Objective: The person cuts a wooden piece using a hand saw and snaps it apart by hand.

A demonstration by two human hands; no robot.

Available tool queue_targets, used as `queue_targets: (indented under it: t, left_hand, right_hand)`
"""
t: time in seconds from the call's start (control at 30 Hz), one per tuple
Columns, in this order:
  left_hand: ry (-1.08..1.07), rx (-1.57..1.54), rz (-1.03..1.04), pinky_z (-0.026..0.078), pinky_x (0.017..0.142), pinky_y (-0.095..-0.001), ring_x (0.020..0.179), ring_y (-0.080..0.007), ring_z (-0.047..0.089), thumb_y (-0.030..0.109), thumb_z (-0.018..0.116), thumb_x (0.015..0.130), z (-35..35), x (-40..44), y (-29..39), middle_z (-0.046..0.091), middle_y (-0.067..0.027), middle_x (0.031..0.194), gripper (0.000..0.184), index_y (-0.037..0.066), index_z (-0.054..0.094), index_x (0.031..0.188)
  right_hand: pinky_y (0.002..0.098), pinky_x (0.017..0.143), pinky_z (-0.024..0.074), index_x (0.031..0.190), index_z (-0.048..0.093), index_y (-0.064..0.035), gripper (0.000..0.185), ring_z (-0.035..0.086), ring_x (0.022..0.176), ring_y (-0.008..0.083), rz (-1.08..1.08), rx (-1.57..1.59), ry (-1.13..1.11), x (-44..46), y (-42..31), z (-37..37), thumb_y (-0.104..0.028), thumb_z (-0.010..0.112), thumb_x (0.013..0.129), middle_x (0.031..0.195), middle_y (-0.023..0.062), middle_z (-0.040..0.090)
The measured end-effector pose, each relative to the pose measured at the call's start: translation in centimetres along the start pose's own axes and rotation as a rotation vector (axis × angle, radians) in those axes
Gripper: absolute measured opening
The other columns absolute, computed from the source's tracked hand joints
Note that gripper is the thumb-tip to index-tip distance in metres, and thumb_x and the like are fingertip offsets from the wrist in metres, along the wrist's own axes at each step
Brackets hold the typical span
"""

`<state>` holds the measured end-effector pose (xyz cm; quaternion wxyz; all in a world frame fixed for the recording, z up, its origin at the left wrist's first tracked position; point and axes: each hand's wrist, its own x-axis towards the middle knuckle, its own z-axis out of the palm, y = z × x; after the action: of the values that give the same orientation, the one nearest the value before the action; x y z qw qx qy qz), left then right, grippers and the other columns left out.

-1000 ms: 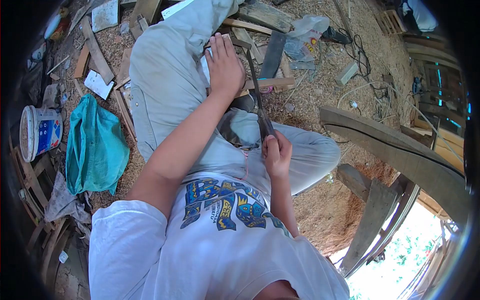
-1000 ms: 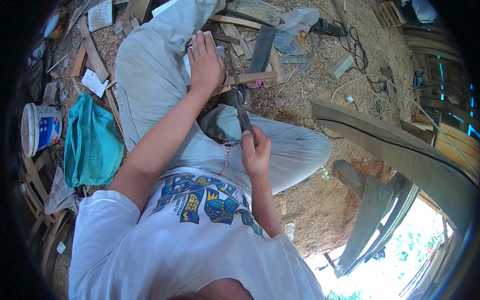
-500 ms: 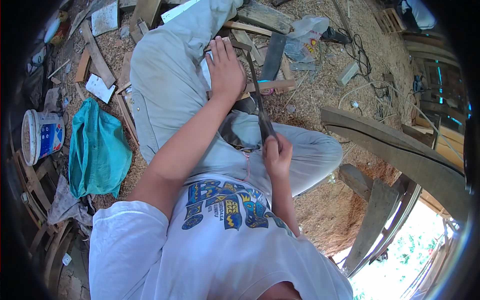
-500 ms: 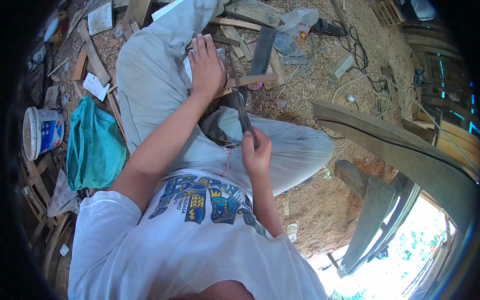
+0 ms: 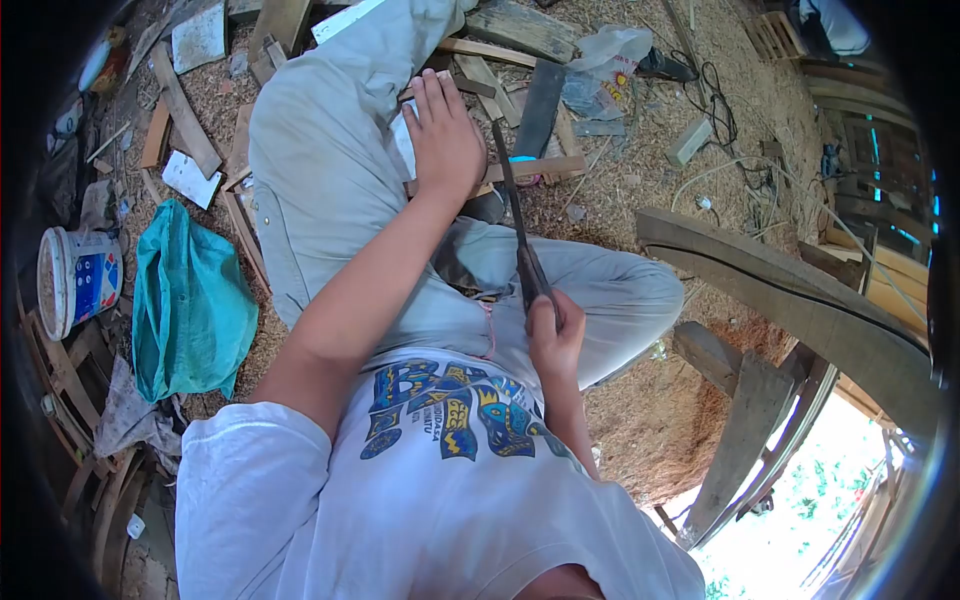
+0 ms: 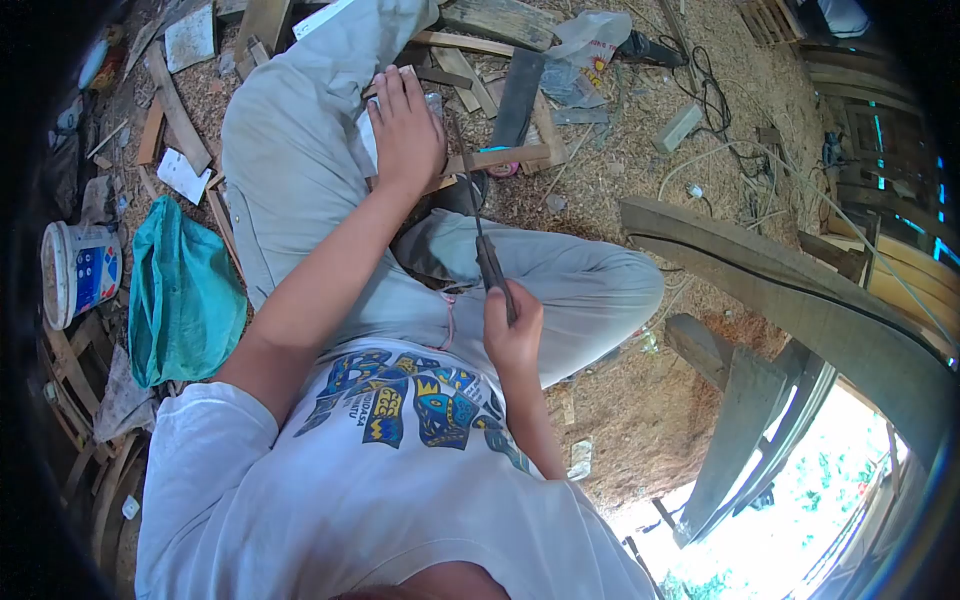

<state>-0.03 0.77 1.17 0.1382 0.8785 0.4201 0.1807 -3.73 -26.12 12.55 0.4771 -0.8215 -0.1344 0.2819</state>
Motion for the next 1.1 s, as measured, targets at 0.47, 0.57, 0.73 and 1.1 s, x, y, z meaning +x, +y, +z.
queue_targets:
  t: [0.47,0.57,0.73,1.1]
  left_hand:
    - [0.0,0.014,-0.002,0.026,0.126,-0.0605,0.16,-0.0438,0.023,0.022,0.055,0.099,0.1,0.0,0.1,0.03,-0.0275,0.17,0.072,-0.008,0.034,0.16]
    - [-0.006,0.056,-0.002,0.027,0.126,-0.0601,0.16,-0.044,0.024,0.022,0.055,0.099,0.1,0.2,0.1,0.031,-0.0275,0.169,0.071,-0.008,0.035,0.16]
    - [0.009,0.017,0.002,0.027,0.127,-0.0602,0.16,-0.0439,0.025,0.021,0.055,0.099,0.0,-0.1,0.0,0.032,-0.0273,0.168,0.071,-0.008,0.034,0.16]
    - [0.022,0.063,0.025,0.028,0.126,-0.0603,0.159,-0.0446,0.027,0.021,0.052,0.101,0.3,-0.1,-0.1,0.032,-0.0273,0.168,0.069,-0.008,0.033,0.16]
  right_hand:
    - [0.0367,0.053,0.0349,0.078,0.058,0.0025,0.028,0.041,0.057,0.0112,0.03,-0.084,0.035,-1.0,-0.8,0.3,-0.014,0.063,0.099,0.059,0.0086,0.046]
    - [0.0379,0.052,0.0352,0.077,0.058,0.0027,0.028,0.04,0.055,0.0143,-0.097,-0.128,0.05,2.6,-2.1,2.7,-0.014,0.063,0.099,0.059,0.0129,0.046]
    - [0.036,0.053,0.0352,0.078,0.058,0.0032,0.03,0.041,0.058,0.0115,-0.087,-0.117,0.068,2.9,-2.3,2.4,-0.017,0.063,0.101,0.06,0.0092,0.047]
    - [0.0392,0.053,0.0379,0.076,0.059,0.0025,0.029,0.045,0.054,0.0146,-0.058,-0.064,0.058,5.2,-1.7,3.5,-0.016,0.064,0.098,0.058,0.0131,0.048]
